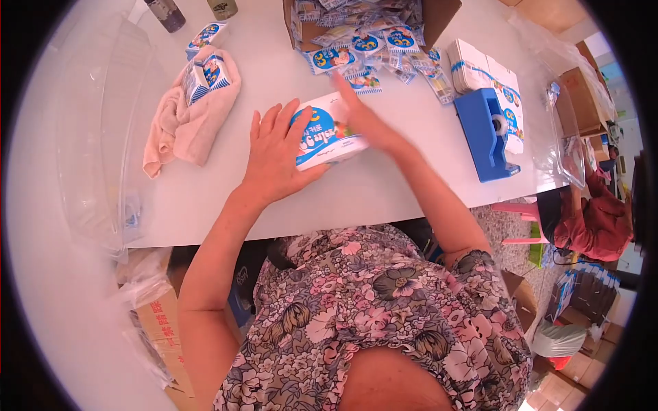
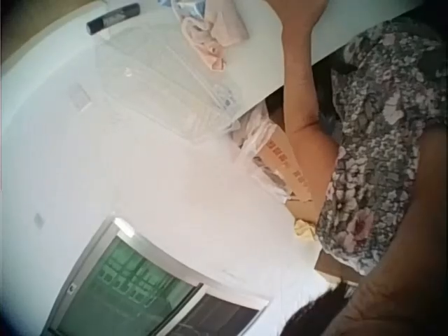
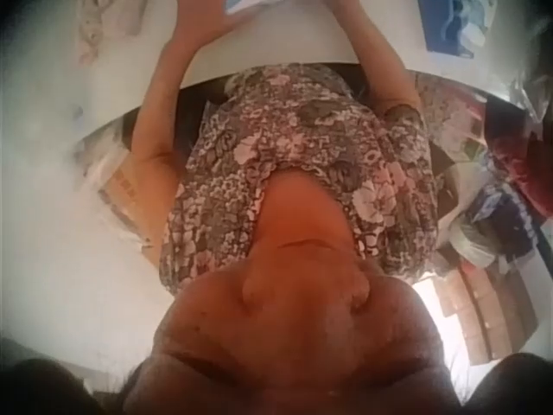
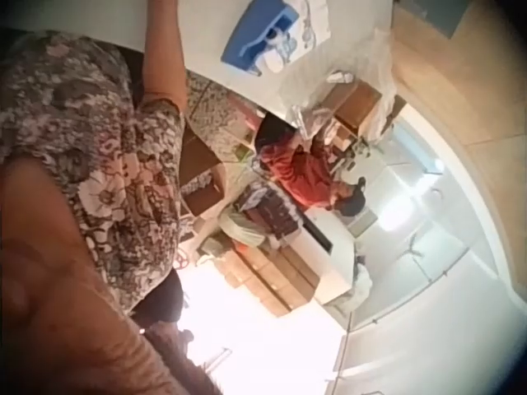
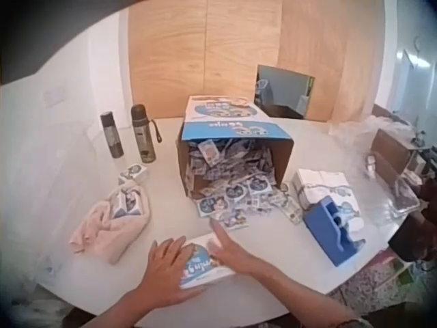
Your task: Organizing, folding, and packing small packets into boxes.
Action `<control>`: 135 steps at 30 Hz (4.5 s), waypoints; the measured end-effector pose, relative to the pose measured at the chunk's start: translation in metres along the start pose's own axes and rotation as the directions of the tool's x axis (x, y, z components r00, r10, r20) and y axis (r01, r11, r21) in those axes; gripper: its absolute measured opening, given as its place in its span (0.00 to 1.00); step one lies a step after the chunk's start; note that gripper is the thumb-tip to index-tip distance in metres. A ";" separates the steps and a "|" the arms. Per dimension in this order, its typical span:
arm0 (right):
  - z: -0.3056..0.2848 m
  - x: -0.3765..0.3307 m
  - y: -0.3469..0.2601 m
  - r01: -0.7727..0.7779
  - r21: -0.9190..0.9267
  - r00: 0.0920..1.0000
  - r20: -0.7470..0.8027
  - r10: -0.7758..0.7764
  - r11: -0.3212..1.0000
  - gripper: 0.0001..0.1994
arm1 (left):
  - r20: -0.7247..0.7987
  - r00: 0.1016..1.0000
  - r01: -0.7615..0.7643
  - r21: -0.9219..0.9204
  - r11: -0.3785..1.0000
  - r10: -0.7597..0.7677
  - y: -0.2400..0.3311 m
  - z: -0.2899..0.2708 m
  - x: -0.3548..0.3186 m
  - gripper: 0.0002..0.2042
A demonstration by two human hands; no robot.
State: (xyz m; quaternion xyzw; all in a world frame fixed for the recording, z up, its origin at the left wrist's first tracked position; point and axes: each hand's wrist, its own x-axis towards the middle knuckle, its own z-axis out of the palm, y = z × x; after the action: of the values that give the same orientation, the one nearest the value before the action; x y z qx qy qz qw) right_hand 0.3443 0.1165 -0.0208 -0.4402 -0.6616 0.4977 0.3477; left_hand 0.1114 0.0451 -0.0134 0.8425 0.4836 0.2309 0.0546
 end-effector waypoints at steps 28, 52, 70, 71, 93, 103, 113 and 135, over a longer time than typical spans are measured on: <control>0.023 -0.091 -0.024 0.192 -0.892 0.980 0.153 -0.125 0.410 0.57 | 0.349 0.925 0.378 -0.890 0.254 -0.151 0.060 0.041 -0.026 0.40; -0.029 -0.525 0.303 -0.824 0.520 -0.247 -0.687 0.684 0.225 0.56 | 0.445 0.150 -0.813 -0.453 0.366 0.883 0.309 0.180 0.103 0.28; -0.030 -0.488 0.395 -0.978 -0.037 0.164 -0.749 0.642 0.206 0.22 | 0.559 0.156 -0.702 -0.518 0.489 0.815 0.317 0.181 0.108 0.31; -0.042 -0.483 0.366 -0.961 -0.066 0.239 -0.692 0.682 0.270 0.21 | 0.534 0.171 -0.704 -0.521 0.482 0.828 0.308 0.182 0.107 0.31; -0.429 -0.039 0.059 -0.493 -0.646 0.866 -0.295 0.404 0.583 0.50 | 0.069 0.679 -0.540 -0.627 0.562 0.731 0.213 0.171 0.103 0.21; -0.439 -0.059 0.029 -0.310 -0.947 0.912 -0.321 -0.254 0.084 0.24 | 0.039 0.674 -0.521 -0.683 0.512 0.738 0.219 0.175 0.120 0.19; -0.312 -0.155 -0.194 -0.340 -0.909 0.724 -0.418 -0.549 0.243 0.17 | -0.514 0.753 -0.628 -0.378 0.680 0.410 0.187 0.102 0.117 0.29; -0.003 -0.033 -0.218 0.819 -0.427 0.542 0.796 -0.271 0.384 0.07 | -0.254 0.964 -0.082 -0.566 0.820 -0.079 0.031 -0.056 -0.020 0.63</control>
State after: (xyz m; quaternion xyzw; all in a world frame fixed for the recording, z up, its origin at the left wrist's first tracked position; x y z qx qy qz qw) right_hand 0.3079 0.0611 0.1896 -0.0917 -0.9879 0.1175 0.0432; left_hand 0.1028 0.0044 0.0389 0.7488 0.3941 0.4763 0.2390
